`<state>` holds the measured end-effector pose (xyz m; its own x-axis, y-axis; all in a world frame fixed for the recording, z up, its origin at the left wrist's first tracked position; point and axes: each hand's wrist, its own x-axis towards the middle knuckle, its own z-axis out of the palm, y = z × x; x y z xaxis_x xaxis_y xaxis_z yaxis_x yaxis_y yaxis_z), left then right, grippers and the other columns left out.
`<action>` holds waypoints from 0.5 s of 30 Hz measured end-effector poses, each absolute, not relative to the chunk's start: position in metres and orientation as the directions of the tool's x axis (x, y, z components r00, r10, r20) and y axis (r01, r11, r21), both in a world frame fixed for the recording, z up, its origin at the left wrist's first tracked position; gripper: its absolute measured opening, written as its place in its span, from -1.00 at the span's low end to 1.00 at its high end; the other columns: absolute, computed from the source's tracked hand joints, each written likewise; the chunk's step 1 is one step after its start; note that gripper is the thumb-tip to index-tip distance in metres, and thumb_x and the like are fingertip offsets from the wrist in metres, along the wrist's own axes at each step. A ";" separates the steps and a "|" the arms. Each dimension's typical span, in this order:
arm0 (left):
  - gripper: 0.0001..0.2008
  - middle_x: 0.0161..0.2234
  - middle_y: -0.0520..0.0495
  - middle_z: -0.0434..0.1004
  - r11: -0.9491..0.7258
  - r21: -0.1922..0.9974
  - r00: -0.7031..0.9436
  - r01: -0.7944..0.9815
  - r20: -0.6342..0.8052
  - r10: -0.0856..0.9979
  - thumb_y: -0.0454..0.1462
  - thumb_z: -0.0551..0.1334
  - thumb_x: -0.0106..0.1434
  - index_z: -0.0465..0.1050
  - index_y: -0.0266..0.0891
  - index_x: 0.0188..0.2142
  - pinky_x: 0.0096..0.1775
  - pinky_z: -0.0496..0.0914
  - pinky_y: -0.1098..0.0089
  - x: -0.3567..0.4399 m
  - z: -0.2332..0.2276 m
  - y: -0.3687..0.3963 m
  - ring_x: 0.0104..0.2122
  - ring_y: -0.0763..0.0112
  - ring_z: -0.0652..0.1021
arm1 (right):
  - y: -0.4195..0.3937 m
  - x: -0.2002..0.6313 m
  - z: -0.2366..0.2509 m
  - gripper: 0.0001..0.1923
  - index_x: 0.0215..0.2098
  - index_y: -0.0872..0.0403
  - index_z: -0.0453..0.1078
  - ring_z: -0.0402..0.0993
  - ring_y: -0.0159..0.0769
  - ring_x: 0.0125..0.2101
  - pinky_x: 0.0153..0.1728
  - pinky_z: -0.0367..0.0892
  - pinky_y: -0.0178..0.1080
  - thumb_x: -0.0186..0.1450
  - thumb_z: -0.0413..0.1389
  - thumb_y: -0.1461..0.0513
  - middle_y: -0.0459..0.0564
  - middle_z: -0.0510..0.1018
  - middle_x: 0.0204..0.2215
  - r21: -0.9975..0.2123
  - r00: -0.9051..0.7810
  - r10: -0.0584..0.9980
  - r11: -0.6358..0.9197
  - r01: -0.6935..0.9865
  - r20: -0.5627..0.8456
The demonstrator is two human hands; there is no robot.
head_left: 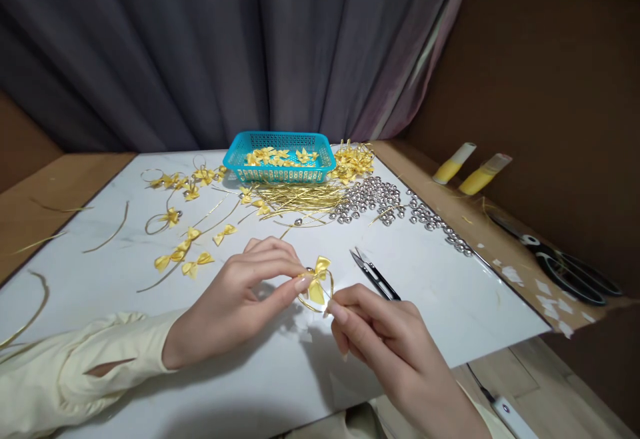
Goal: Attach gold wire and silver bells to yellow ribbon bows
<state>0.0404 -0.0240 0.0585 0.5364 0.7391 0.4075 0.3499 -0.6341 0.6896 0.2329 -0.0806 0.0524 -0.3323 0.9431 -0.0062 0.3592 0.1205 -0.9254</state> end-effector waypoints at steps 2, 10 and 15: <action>-0.88 -0.44 -0.01 0.51 -0.633 0.695 0.538 0.342 0.407 0.738 -0.40 0.18 0.25 0.44 -0.26 -0.41 -0.19 0.28 0.35 0.040 0.058 -0.024 -0.30 0.37 0.44 | -0.080 0.233 0.052 -0.72 -0.39 0.08 0.26 0.15 -0.48 -0.60 -0.56 0.06 -0.39 0.40 -0.14 0.14 -0.18 0.26 -0.62 -0.921 -0.338 0.941 0.133 0.366 0.002; -0.88 -0.44 -0.01 0.49 -0.610 0.730 0.529 0.308 0.402 0.747 -0.40 0.18 0.25 0.45 -0.28 -0.41 -0.20 0.28 0.35 0.039 0.055 -0.024 -0.29 0.38 0.42 | -0.076 0.228 0.050 -0.73 -0.40 0.10 0.27 0.17 -0.51 -0.61 -0.57 0.08 -0.41 0.40 -0.14 0.20 -0.18 0.28 -0.63 -0.924 -0.348 0.934 0.201 0.324 0.081; -0.87 -0.42 -0.03 0.50 -0.569 0.789 0.510 0.234 0.399 0.762 -0.43 0.17 0.25 0.47 -0.29 -0.39 -0.18 0.32 0.35 0.039 0.055 -0.024 -0.28 0.38 0.43 | -0.078 0.223 0.040 -0.78 -0.32 0.10 0.27 0.18 -0.52 -0.61 -0.58 0.11 -0.43 0.40 -0.15 0.24 -0.16 0.30 -0.58 -0.902 -0.317 0.927 0.302 0.308 0.202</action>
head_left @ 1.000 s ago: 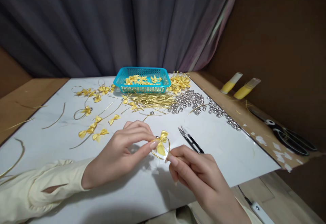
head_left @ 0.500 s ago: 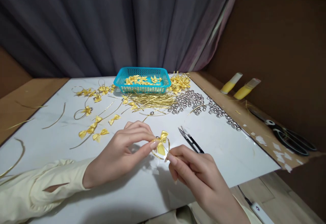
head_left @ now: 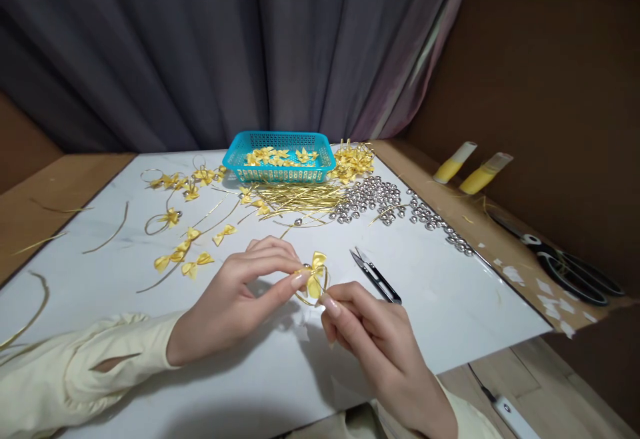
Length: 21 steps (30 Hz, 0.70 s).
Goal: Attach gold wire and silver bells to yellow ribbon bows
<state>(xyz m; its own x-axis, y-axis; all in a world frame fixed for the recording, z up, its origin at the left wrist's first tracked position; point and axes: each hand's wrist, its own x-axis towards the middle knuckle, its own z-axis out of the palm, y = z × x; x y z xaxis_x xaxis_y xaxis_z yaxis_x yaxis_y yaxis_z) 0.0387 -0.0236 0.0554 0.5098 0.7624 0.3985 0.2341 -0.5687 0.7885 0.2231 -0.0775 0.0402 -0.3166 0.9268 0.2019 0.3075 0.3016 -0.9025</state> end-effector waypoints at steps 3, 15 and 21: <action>-0.87 -0.41 -0.04 0.49 -0.572 0.790 0.499 0.222 0.412 0.763 -0.44 0.16 0.24 0.47 -0.29 -0.39 -0.18 0.32 0.34 0.038 0.056 -0.024 -0.27 0.37 0.43 | -0.078 0.220 0.034 -0.83 -0.28 0.09 0.24 0.18 -0.51 -0.61 -0.57 0.14 -0.43 0.40 -0.16 0.30 -0.17 0.29 -0.58 -0.840 -0.306 0.896 0.419 0.344 0.322; -0.90 -0.43 0.00 0.52 -0.743 0.584 0.559 0.327 0.515 0.650 -0.45 0.18 0.24 0.41 -0.29 -0.38 -0.17 0.23 0.29 0.035 0.065 -0.022 -0.28 0.36 0.43 | -0.069 0.223 0.031 -0.84 -0.25 0.11 0.23 0.22 -0.52 -0.56 -0.52 0.16 -0.44 0.40 -0.16 0.31 -0.15 0.32 -0.52 -0.828 -0.362 0.867 0.460 0.319 0.342; -0.90 -0.41 -0.01 0.51 -0.774 0.549 0.594 0.315 0.522 0.612 -0.46 0.17 0.24 0.39 -0.29 -0.36 -0.17 0.23 0.28 0.034 0.066 -0.021 -0.26 0.35 0.43 | -0.068 0.224 0.036 -0.82 -0.30 0.10 0.25 0.14 -0.56 -0.59 -0.54 0.10 -0.45 0.41 -0.14 0.26 -0.20 0.28 -0.56 -0.948 -0.390 0.899 0.276 0.155 0.198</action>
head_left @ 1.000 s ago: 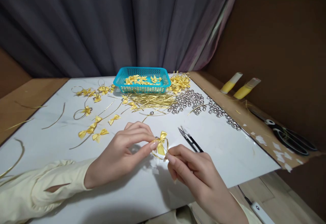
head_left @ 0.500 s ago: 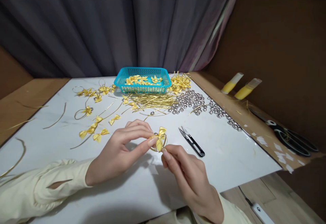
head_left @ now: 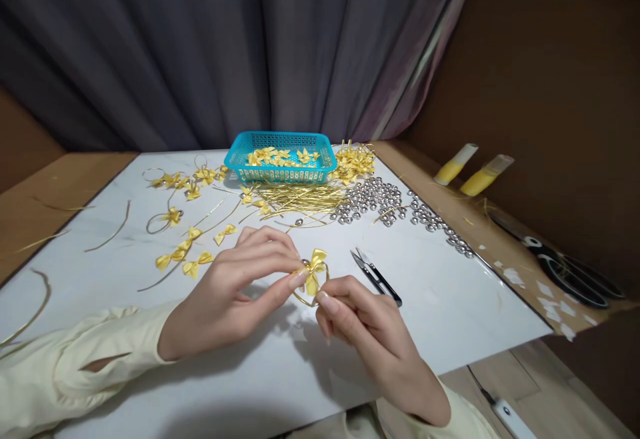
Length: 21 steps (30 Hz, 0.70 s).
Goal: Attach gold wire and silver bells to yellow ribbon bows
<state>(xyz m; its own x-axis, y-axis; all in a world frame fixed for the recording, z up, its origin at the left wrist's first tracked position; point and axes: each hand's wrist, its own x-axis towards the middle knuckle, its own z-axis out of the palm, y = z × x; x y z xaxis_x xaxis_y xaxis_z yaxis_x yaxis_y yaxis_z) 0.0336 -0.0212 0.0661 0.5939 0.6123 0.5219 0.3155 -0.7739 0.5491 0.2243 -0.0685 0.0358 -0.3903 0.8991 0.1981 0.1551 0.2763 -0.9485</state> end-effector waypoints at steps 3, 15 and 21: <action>-0.90 -0.41 -0.01 0.51 -0.766 0.570 0.592 0.296 0.520 0.616 -0.46 0.17 0.24 0.39 -0.28 -0.36 -0.17 0.24 0.28 0.034 0.065 -0.020 -0.26 0.34 0.42 | -0.067 0.223 0.035 -0.81 -0.30 0.10 0.26 0.16 -0.55 -0.57 -0.52 0.10 -0.45 0.41 -0.14 0.26 -0.19 0.28 -0.56 -0.937 -0.379 0.899 0.303 0.174 0.220; -0.89 -0.40 -0.04 0.48 -0.800 0.543 0.625 0.254 0.540 0.564 -0.48 0.16 0.23 0.40 -0.30 -0.32 -0.18 0.23 0.29 0.033 0.065 -0.020 -0.27 0.36 0.40 | -0.066 0.220 0.033 -0.80 -0.37 0.10 0.24 0.15 -0.53 -0.58 -0.53 0.10 -0.45 0.38 -0.13 0.29 -0.19 0.24 -0.58 -0.888 -0.321 0.901 0.379 0.260 0.290; -0.90 -0.39 -0.02 0.48 -0.806 0.527 0.677 0.270 0.491 0.548 -0.46 0.16 0.25 0.40 -0.28 -0.30 -0.17 0.20 0.30 0.032 0.069 -0.019 -0.26 0.36 0.41 | -0.066 0.219 0.038 -0.80 -0.42 0.12 0.37 0.20 -0.55 -0.63 -0.57 0.11 -0.46 0.33 -0.02 0.34 -0.17 0.42 -0.59 -0.868 -0.193 0.912 0.406 0.287 0.363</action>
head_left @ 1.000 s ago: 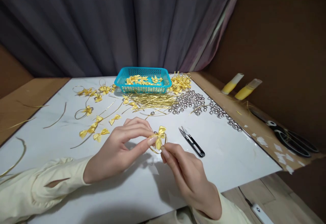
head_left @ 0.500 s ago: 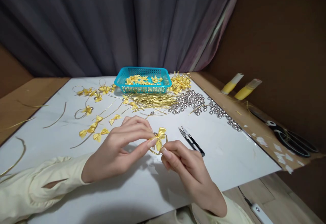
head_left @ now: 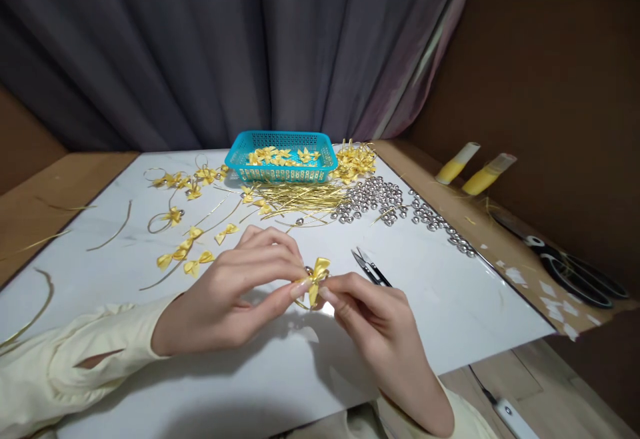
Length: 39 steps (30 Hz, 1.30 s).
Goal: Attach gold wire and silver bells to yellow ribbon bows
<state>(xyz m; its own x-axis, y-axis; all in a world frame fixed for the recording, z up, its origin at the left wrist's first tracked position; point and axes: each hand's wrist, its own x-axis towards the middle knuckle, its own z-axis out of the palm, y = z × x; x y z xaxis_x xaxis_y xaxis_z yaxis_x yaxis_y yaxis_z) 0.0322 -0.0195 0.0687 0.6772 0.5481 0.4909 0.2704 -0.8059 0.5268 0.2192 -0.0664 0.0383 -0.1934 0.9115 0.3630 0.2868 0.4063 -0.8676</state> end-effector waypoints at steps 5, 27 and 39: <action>-0.90 -0.41 -0.01 0.47 -0.780 0.573 0.699 0.253 0.449 0.557 -0.44 0.15 0.26 0.41 -0.27 -0.31 -0.18 0.22 0.31 0.031 0.070 -0.020 -0.27 0.36 0.42 | -0.074 0.214 0.037 -0.81 -0.43 0.14 0.37 0.25 -0.54 -0.62 -0.56 0.15 -0.48 0.31 -0.02 0.37 -0.14 0.42 -0.60 -0.819 -0.142 0.884 0.466 0.335 0.445; -0.88 -0.39 -0.05 0.50 -0.814 0.477 0.683 0.331 0.474 0.555 -0.44 0.14 0.26 0.43 -0.27 -0.30 -0.16 0.21 0.30 0.032 0.069 -0.018 -0.25 0.33 0.43 | -0.073 0.221 0.043 -0.70 -0.49 0.07 0.19 0.18 -0.49 -0.64 -0.58 0.07 -0.42 0.39 -0.13 0.20 -0.19 0.27 -0.65 -0.858 -0.302 0.940 0.281 0.431 0.157; -0.88 -0.40 -0.05 0.51 -0.820 0.475 0.697 0.319 0.469 0.542 -0.44 0.12 0.26 0.40 -0.27 -0.29 -0.16 0.19 0.29 0.033 0.066 -0.021 -0.24 0.33 0.42 | -0.071 0.214 0.038 -0.67 -0.58 0.10 0.15 0.13 -0.51 -0.66 -0.58 0.02 -0.40 0.35 -0.13 0.30 -0.19 0.21 -0.69 -0.887 -0.383 0.914 0.284 0.363 0.136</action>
<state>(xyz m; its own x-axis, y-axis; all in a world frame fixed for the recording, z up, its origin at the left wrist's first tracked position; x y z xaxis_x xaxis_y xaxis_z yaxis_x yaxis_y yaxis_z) 0.0330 -0.0215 0.0662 0.6970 0.5424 0.4691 0.3190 -0.8203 0.4746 0.2143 -0.0714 0.0378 -0.3832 0.9136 0.1356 0.3633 0.2841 -0.8873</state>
